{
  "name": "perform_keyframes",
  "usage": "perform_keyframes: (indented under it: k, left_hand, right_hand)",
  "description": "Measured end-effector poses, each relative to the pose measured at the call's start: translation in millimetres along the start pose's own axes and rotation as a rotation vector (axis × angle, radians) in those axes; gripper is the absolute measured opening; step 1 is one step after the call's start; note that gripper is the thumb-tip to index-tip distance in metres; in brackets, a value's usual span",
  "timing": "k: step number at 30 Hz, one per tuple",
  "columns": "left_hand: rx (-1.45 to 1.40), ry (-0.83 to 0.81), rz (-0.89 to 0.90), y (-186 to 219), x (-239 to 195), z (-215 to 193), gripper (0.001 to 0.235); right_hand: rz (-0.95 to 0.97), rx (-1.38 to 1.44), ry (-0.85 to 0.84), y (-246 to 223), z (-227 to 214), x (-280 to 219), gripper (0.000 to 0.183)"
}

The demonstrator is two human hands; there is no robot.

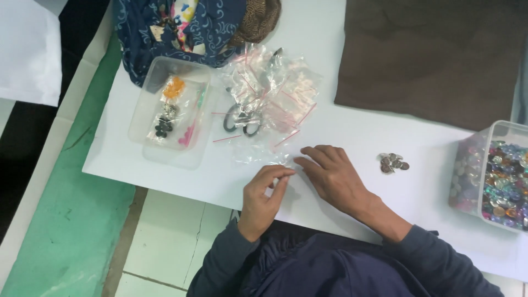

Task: The person is sorting colorful beads from a plastic container and placing them into small individual zip-lock bags.

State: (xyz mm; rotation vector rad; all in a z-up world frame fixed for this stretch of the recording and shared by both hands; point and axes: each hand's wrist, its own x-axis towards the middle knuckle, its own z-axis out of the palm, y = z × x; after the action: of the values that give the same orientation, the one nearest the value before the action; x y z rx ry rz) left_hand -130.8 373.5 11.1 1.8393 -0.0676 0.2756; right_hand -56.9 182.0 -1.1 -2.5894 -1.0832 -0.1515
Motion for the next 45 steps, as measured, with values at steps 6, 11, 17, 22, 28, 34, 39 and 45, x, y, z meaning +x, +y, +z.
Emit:
perform_keyframes:
  k: [6,11,17,22,28,34,39,45]
  left_hand:
    - [0.120,0.108,-0.067,-26.0,-15.2,-18.7,0.023]
    - [0.268,0.009,0.053,-34.1,-12.9,-11.6,0.029]
    - [0.475,-0.169,0.183,-34.1,-3.9,0.3,0.044]
    - [0.427,-0.287,0.233,-23.1,9.1,14.7,0.045]
    - [0.393,-0.152,0.373,-14.3,28.3,51.3,0.012]
    - [0.425,-0.092,0.555,4.6,43.0,81.1,0.007]
    - [0.540,-0.087,0.662,-0.4,39.2,107.5,0.015]
    - [0.549,-0.093,0.720,1.9,38.7,119.3,0.019]
  right_hand:
    - [-0.137,-0.148,-0.107,-9.0,32.2,4.8,0.021]
    - [-0.194,-0.195,-0.096,-0.1,43.3,-7.2,0.016]
    - [-0.156,-0.153,0.016,11.3,31.6,-18.8,0.011]
    - [0.020,-0.041,0.139,19.1,-4.3,-30.3,0.009]
    - [0.150,0.145,0.376,23.4,-35.6,-52.3,0.008]
    - [0.253,0.266,0.605,31.1,-41.8,-80.7,0.015]
    - [0.291,0.107,0.670,39.6,-26.1,-99.0,0.010]
    - [0.307,0.179,0.664,38.2,-16.9,-104.2,0.018]
